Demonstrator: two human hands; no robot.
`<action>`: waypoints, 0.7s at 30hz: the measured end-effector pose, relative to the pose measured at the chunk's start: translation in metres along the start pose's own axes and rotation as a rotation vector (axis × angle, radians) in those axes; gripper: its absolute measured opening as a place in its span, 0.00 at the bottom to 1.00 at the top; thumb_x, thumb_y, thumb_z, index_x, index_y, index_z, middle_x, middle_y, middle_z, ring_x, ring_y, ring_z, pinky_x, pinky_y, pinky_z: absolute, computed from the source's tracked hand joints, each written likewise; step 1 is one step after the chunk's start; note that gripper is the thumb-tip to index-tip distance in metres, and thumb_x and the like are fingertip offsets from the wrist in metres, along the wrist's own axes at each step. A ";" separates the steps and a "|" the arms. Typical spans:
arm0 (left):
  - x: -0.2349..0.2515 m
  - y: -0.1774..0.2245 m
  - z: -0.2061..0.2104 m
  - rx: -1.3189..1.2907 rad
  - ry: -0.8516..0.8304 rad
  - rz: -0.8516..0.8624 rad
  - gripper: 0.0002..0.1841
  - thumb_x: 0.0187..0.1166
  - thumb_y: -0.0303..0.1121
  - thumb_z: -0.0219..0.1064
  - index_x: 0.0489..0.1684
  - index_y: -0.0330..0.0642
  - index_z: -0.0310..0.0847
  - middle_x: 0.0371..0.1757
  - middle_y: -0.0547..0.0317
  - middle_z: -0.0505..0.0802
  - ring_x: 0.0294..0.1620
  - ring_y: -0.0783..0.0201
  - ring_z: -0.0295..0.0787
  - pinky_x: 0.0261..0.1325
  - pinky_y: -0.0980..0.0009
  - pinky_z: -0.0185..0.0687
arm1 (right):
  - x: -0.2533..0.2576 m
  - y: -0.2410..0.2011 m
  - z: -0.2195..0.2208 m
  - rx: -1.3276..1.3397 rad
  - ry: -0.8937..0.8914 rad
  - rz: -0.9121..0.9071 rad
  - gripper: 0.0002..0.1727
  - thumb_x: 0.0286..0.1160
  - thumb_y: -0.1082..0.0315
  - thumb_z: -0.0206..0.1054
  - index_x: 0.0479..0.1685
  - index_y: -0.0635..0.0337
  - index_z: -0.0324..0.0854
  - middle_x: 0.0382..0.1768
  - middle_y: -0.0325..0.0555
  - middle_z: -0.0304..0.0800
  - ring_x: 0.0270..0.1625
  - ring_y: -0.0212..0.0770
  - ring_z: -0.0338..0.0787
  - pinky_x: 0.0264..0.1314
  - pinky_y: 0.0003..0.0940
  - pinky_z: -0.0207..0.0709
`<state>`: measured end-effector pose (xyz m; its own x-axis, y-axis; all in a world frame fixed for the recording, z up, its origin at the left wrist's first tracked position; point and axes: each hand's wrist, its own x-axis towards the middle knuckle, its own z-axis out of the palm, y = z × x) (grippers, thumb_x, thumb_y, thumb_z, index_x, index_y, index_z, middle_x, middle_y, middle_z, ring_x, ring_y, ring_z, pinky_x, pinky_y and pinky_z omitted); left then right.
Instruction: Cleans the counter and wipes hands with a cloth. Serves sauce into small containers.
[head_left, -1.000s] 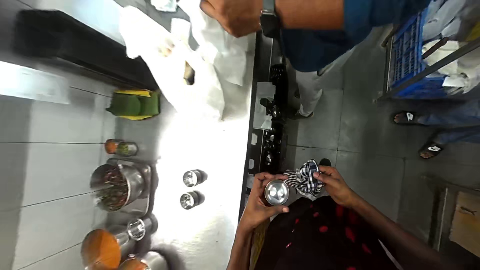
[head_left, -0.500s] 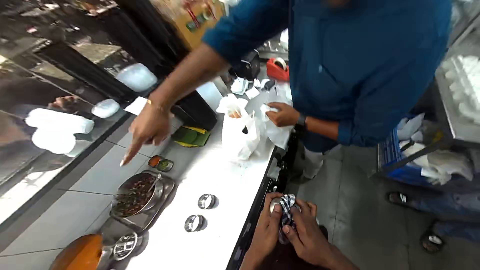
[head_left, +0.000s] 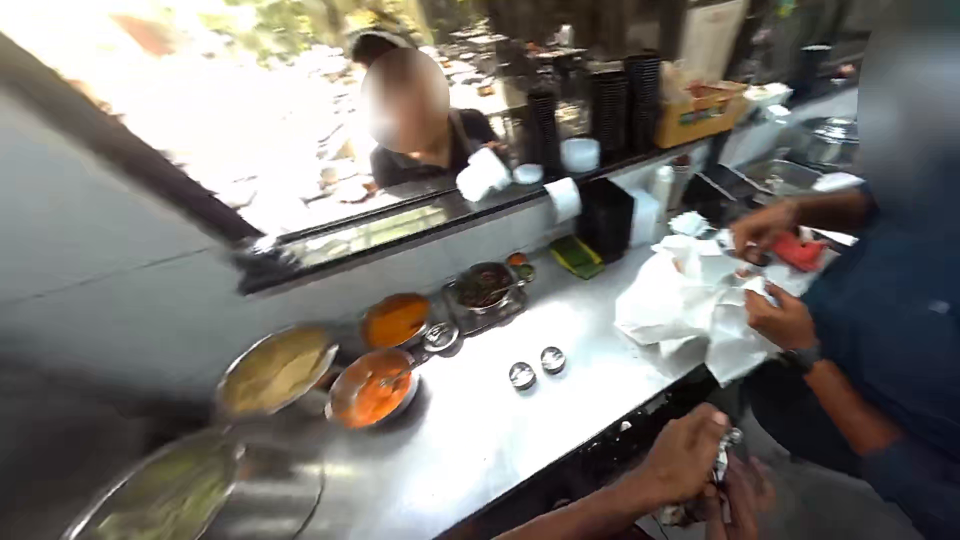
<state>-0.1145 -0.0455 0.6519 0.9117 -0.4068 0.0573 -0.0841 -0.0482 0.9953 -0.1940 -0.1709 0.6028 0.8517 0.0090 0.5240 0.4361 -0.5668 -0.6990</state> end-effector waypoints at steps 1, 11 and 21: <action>-0.002 0.002 -0.003 -0.011 0.014 -0.018 0.30 0.93 0.50 0.39 0.61 0.34 0.81 0.50 0.46 0.90 0.51 0.58 0.88 0.59 0.53 0.83 | 0.009 0.010 -0.004 -0.233 -0.012 -0.157 0.23 0.90 0.51 0.49 0.48 0.60 0.83 0.60 0.53 0.88 0.80 0.43 0.75 0.93 0.54 0.40; -0.044 -0.001 -0.086 -0.297 0.016 -0.597 0.36 0.86 0.69 0.38 0.38 0.44 0.79 0.25 0.62 0.79 0.19 0.67 0.72 0.24 0.68 0.70 | 0.037 -0.014 0.046 -0.594 -0.279 -0.492 0.35 0.91 0.44 0.32 0.69 0.50 0.84 0.79 0.44 0.80 0.92 0.55 0.58 0.89 0.72 0.27; -0.105 0.012 -0.191 -0.116 0.715 0.019 0.28 0.92 0.51 0.42 0.43 0.43 0.87 0.34 0.58 0.89 0.38 0.66 0.87 0.46 0.62 0.85 | 0.088 -0.102 0.155 0.594 -0.675 -0.329 0.37 0.88 0.32 0.38 0.85 0.38 0.72 0.92 0.34 0.61 0.98 0.47 0.32 0.88 0.75 0.03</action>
<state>-0.1344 0.1714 0.6728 0.9538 0.2916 0.0719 -0.0950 0.0660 0.9933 -0.1184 0.0155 0.6442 0.5675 0.6712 0.4770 0.6016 0.0575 -0.7967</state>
